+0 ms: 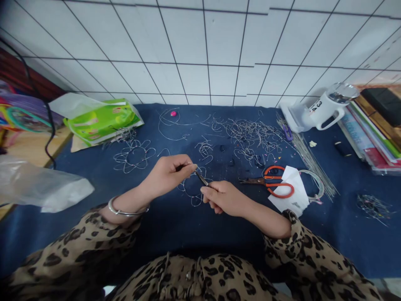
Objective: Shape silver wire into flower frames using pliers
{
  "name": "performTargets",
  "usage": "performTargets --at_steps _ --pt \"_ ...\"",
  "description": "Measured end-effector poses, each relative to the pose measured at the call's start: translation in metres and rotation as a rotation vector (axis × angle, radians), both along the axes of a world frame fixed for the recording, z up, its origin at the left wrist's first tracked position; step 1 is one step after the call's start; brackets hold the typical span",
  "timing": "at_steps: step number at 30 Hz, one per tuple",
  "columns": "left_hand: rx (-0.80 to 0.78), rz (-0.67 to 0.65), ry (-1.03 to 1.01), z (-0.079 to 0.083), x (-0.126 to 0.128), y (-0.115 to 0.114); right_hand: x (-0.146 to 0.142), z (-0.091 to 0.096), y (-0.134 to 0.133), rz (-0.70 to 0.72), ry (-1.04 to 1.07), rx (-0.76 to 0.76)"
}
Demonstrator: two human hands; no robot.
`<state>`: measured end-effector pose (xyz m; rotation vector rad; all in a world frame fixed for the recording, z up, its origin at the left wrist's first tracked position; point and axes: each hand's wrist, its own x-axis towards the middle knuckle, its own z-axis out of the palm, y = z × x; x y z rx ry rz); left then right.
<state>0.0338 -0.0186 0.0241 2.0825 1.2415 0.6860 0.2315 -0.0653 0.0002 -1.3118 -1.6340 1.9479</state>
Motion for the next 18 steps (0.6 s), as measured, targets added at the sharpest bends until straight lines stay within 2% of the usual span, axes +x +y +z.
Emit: performTargets --at_steps 11,18 --pt "-0.051 -0.089 0.004 0.0011 -0.0031 0.0030 -0.0006 0.0049 -0.0016 0.011 0.065 -0.061" --pt "-0.008 -0.105 0.013 0.0039 -0.0039 0.0028 0.0026 0.0024 0.0003 0.043 0.045 -0.011"
